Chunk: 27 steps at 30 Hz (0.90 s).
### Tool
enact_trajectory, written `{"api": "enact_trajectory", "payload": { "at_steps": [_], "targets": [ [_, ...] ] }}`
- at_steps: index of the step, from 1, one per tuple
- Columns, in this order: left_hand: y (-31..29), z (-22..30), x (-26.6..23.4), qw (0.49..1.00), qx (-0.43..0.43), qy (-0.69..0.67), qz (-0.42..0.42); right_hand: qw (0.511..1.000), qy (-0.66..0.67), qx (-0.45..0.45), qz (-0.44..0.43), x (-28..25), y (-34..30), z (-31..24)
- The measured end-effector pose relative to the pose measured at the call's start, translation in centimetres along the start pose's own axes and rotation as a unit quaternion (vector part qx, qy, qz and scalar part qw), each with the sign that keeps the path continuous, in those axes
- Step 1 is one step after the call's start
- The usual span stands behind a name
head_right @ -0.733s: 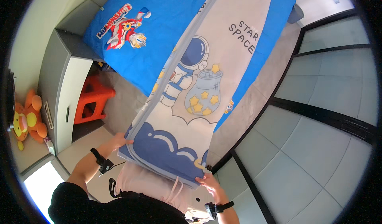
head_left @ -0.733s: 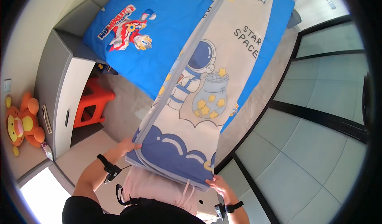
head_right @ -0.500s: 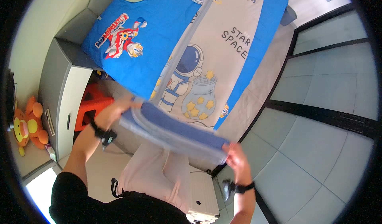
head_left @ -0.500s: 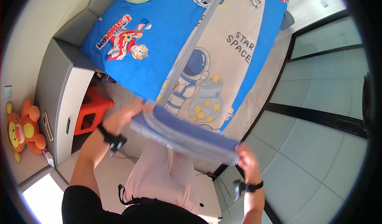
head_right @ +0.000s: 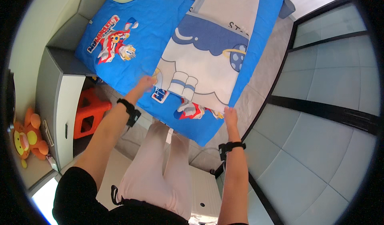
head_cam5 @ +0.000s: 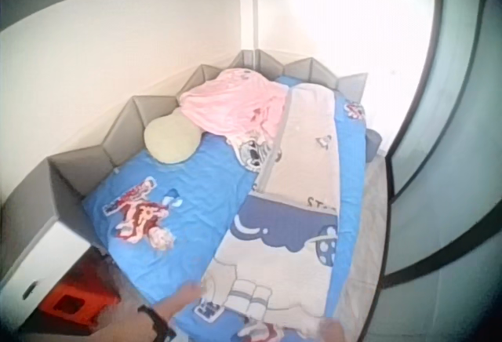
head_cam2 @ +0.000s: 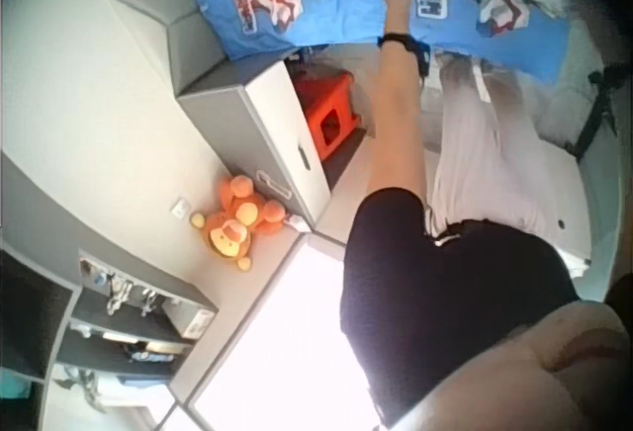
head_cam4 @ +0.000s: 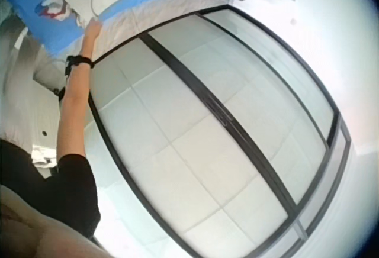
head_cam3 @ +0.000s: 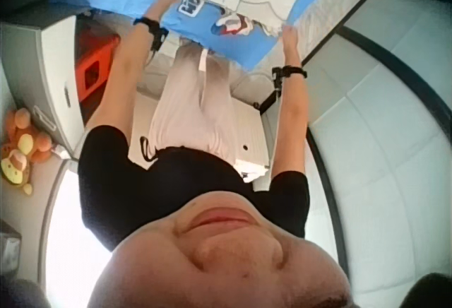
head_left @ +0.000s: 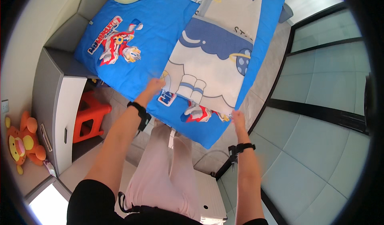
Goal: The person folds a patterned blanket on a bed and places it inside an overhead storage compartment in a bedroom.
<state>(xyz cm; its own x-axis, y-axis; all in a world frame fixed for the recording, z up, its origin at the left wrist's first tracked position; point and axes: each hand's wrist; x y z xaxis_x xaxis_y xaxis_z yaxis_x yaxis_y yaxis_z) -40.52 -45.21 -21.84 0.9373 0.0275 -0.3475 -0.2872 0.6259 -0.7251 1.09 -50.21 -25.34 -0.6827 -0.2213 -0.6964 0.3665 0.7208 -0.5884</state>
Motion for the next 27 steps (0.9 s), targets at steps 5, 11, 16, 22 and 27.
{"api": "enact_trajectory", "payload": {
  "at_steps": [5,11,16,22,27],
  "targets": [
    [1.0,-6.0,-0.8,0.988,-0.028,-0.064,0.137,0.952,0.269,0.147,-0.002,4.9,-4.3,-2.7],
    [3.3,-6.2,0.6,0.976,-0.023,-0.215,0.030,0.922,0.361,0.136,-0.037,5.5,-3.0,-3.7],
    [2.0,-3.7,1.2,0.949,-0.057,-0.309,0.023,0.916,0.378,0.133,-0.003,5.6,-2.5,-3.7],
    [0.2,-1.8,-1.8,0.980,0.022,-0.193,0.043,0.961,0.258,0.095,0.010,4.9,-6.0,-5.9],
    [-0.4,-4.4,-5.8,0.993,0.080,-0.059,0.065,0.979,0.150,0.136,0.012,7.5,-12.3,-5.8]
  ]
}}
Point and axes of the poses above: each hand's wrist, its own y-axis towards the middle knuckle, its own x-axis out of the palm, z = x × y, and after that the axes turned 9 degrees about z, right-handed
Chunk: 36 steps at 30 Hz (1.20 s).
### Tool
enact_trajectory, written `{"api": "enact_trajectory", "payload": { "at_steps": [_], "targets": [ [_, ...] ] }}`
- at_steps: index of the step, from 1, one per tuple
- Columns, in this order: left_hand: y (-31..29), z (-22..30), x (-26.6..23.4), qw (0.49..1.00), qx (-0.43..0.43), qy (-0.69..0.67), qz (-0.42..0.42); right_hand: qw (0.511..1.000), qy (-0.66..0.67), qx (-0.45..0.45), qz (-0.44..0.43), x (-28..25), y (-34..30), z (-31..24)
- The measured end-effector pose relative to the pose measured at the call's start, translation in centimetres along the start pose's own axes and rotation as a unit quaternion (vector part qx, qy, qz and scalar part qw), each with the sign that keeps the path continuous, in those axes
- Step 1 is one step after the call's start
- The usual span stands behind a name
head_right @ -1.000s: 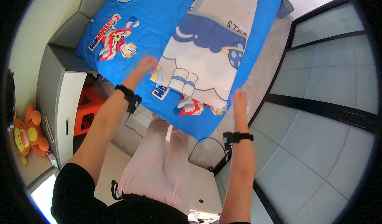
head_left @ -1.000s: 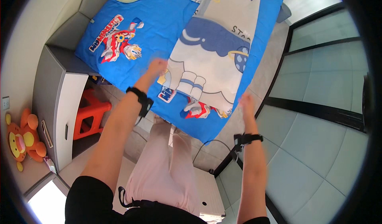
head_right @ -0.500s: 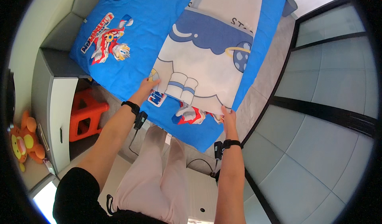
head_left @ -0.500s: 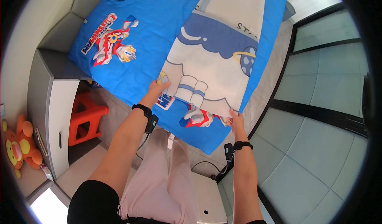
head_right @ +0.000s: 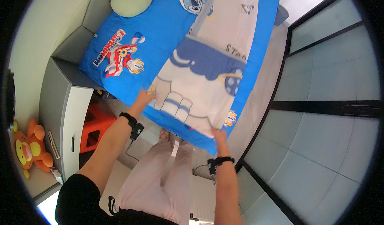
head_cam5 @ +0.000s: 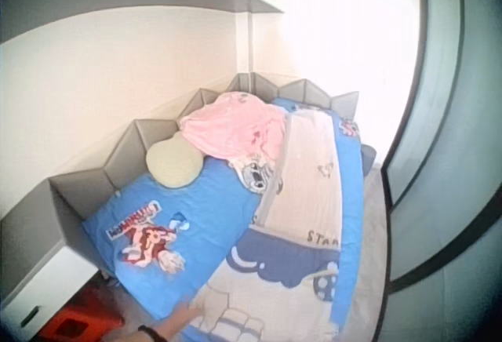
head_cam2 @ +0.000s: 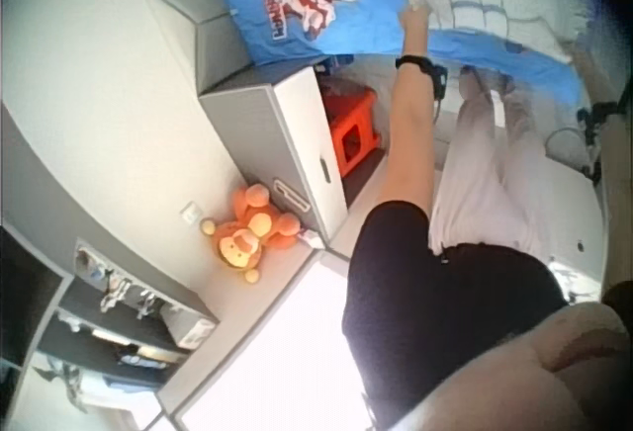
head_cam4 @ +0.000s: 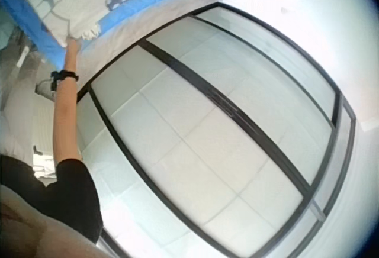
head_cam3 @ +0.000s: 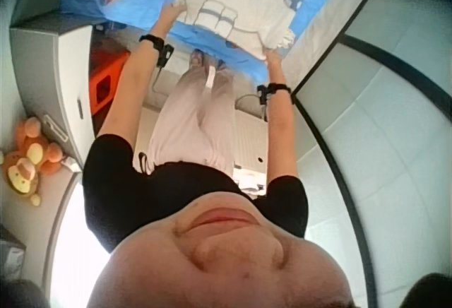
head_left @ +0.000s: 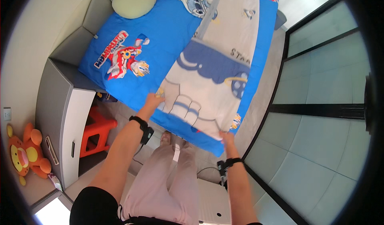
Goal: The person folds a patterned blanket on a bed and places it inside an overhead storage compartment in a bedroom.
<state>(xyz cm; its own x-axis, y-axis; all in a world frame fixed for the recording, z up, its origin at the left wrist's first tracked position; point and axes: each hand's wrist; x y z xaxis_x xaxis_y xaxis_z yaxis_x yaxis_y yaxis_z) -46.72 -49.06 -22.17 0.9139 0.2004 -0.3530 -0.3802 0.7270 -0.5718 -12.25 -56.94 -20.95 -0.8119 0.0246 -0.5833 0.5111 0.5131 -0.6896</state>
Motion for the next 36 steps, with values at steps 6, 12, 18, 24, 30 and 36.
{"api": "enact_trajectory", "payload": {
  "at_steps": [6,12,18,24,30,36],
  "targets": [
    [-2.9,-7.3,-4.5,0.978,0.123,0.071,0.151,0.996,0.077,-0.034,0.038,7.1,-3.4,9.0],
    [-5.6,-10.2,-6.9,0.927,0.122,0.354,0.018,0.940,-0.291,-0.134,0.114,4.9,-6.2,8.6],
    [-9.9,-8.4,-7.7,0.972,0.042,0.123,-0.194,0.974,-0.128,-0.181,-0.043,0.0,-15.2,6.1],
    [-14.5,-2.4,-8.8,0.851,0.281,0.352,-0.269,0.934,-0.261,-0.243,0.028,-5.1,-25.4,8.2],
    [-17.0,1.7,-8.5,0.723,0.430,0.412,-0.350,0.933,-0.245,-0.246,0.092,-8.3,-30.7,10.0],
    [-20.0,7.0,-6.5,0.646,0.527,0.453,-0.316,0.937,-0.200,-0.265,0.109,-10.9,-30.9,9.2]
  ]
}}
Point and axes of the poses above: each hand's wrist, its own y-axis towards the middle knuckle, its own x-axis out of the palm, z = x × y, and after that the axes turned 9 degrees about z, right-handed
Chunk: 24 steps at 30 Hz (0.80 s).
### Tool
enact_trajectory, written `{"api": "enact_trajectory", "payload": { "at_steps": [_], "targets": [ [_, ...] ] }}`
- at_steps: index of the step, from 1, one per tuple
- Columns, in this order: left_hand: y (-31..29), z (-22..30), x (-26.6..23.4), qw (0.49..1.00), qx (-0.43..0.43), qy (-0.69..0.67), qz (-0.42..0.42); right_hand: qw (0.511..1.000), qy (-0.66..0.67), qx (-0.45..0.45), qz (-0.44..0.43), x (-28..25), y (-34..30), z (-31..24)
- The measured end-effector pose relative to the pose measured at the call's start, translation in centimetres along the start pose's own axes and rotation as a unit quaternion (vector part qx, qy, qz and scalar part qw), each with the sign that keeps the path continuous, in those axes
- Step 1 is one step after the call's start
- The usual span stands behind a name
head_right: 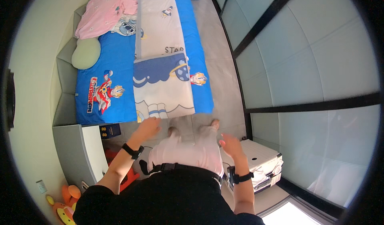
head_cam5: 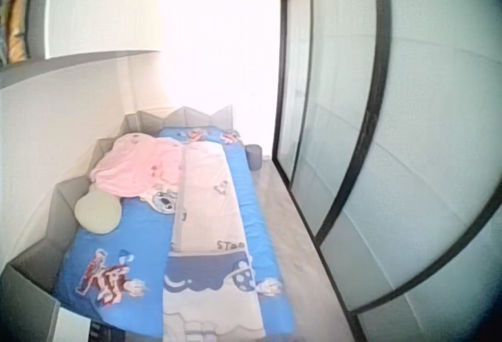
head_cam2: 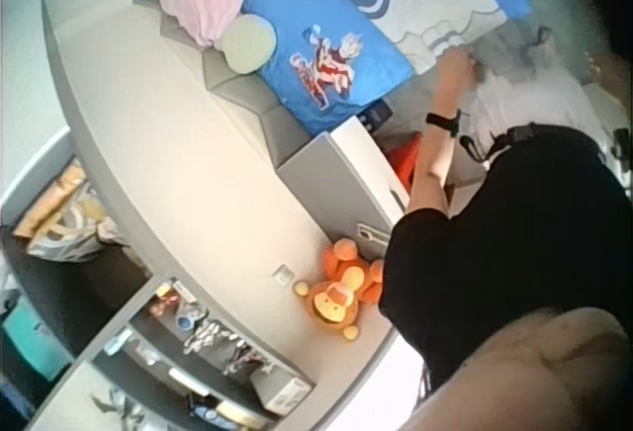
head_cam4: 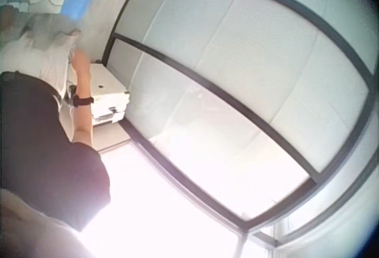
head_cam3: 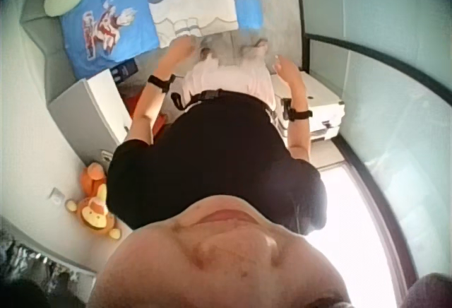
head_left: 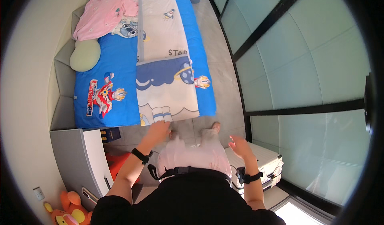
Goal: The person folds a patterned blanket on a bed and places it inside an overhead storage compartment in a bedroom.
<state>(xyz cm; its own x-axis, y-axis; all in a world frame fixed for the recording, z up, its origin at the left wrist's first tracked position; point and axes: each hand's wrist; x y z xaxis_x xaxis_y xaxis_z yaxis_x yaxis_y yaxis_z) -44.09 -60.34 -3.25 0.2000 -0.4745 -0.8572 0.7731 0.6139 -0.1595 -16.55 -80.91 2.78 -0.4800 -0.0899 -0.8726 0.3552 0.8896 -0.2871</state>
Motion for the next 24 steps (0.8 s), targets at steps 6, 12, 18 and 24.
{"api": "enact_trajectory", "payload": {
  "at_steps": [6,12,18,24],
  "targets": [
    [3.9,4.9,-0.1,0.999,-0.021,0.038,-0.008,0.998,-0.007,-0.042,0.052,-5.5,1.1,3.9],
    [8.5,12.1,0.3,0.996,-0.083,0.003,-0.020,0.992,-0.031,0.013,0.118,-11.2,-0.8,10.7],
    [15.1,19.3,-1.4,0.998,-0.029,0.012,-0.048,0.989,-0.017,0.067,0.133,-13.7,-2.9,16.0],
    [20.3,23.0,-2.7,0.999,0.042,0.004,0.019,0.984,0.012,0.063,0.169,-14.8,-1.8,18.3]
  ]
}}
Point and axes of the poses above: each hand's wrist, its own y-axis towards the middle knuckle, its own x-axis out of the palm, z = x × y, and after that the axes turned 9 degrees about z, right-handed
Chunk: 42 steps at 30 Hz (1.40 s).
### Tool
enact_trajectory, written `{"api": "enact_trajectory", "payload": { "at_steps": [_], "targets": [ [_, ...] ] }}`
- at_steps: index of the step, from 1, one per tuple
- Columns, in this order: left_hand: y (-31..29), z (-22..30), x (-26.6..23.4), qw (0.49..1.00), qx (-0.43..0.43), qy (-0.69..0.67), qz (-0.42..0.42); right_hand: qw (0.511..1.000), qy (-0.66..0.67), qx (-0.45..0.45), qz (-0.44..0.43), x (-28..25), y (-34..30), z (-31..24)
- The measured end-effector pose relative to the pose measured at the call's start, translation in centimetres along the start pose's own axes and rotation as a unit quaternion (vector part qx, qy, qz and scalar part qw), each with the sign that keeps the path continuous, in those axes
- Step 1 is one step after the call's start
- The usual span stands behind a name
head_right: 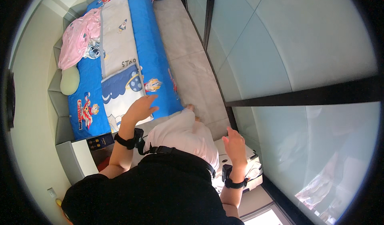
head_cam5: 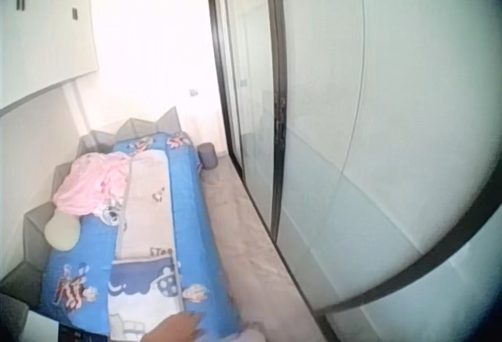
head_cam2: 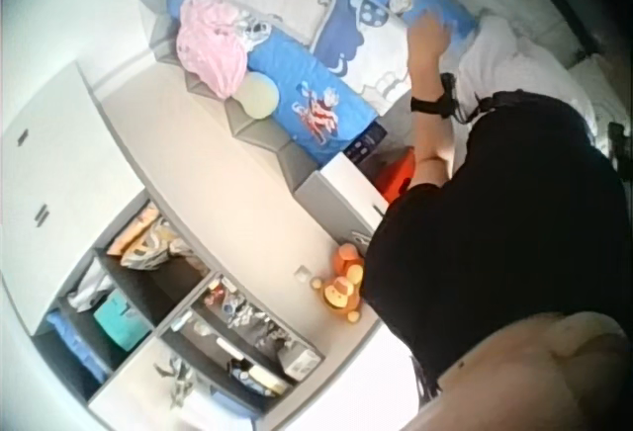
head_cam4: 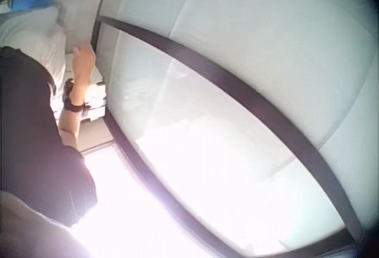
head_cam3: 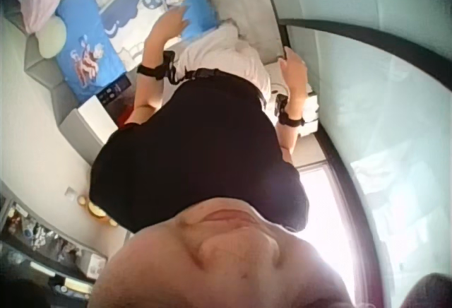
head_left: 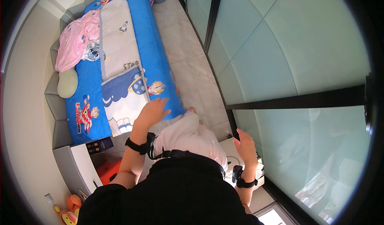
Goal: The person folds a patterned blanket on a bed and places it inside an overhead storage compartment in a bedroom.
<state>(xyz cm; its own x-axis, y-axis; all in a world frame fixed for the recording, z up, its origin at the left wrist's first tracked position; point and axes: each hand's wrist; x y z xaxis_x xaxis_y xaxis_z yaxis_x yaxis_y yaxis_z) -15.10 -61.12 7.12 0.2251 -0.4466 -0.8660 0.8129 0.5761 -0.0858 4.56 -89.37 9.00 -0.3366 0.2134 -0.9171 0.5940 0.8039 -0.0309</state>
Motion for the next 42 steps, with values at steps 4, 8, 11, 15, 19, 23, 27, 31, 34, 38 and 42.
{"api": "enact_trajectory", "payload": {
  "at_steps": [4,8,11,15,19,23,27,31,34,38,42],
  "targets": [
    [3.8,0.4,-0.3,0.998,0.019,0.008,0.052,1.000,0.020,0.008,-0.008,-0.8,3.4,-0.4],
    [7.5,0.1,-0.9,0.997,0.007,-0.024,0.066,0.999,0.011,-0.005,-0.032,-1.8,7.4,-0.5],
    [11.2,0.0,-2.2,0.996,-0.074,-0.040,-0.003,0.999,-0.001,-0.036,-0.011,-2.2,11.5,0.1],
    [15.1,-2.6,-2.8,0.995,-0.090,-0.018,0.024,0.998,0.009,-0.035,-0.045,-2.1,18.5,-0.4],
    [18.7,-5.5,-4.1,0.990,-0.134,-0.009,0.050,0.993,0.016,-0.105,-0.053,-1.4,26.3,-1.7],
    [22.0,-8.2,-5.6,0.983,-0.163,0.019,0.079,0.981,-0.014,-0.186,-0.059,-0.6,34.4,-4.0],
    [24.1,-9.7,-7.2,0.978,-0.176,0.042,0.100,0.966,-0.009,-0.249,-0.064,0.9,40.1,-6.0],
    [24.1,-11.2,-7.3,0.965,-0.210,0.001,0.158,0.947,0.030,-0.301,-0.111,2.2,46.0,-8.6],
    [22.9,-11.7,-7.8,0.947,-0.272,-0.024,0.171,0.925,-0.002,-0.348,-0.155,3.5,51.1,-11.2],
    [20.8,-13.9,-5.9,0.900,-0.396,-0.006,0.183,0.883,0.035,-0.453,-0.119,5.5,57.8,-15.3],
    [21.7,-14.8,-7.0,0.863,-0.469,-0.038,0.184,0.878,0.035,-0.457,-0.141,7.1,63.6,-19.3]
  ]
}}
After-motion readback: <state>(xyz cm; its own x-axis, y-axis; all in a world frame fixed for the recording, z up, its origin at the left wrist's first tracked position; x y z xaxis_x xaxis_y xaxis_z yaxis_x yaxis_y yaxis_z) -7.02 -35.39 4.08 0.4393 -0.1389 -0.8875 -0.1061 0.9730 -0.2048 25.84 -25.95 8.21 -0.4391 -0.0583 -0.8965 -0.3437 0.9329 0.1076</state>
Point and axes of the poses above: each hand's wrist, its own y-axis towards the middle knuckle, its own x-axis out of the palm, z = x × y, and after that the axes turned 9 degrees about z, right-handed
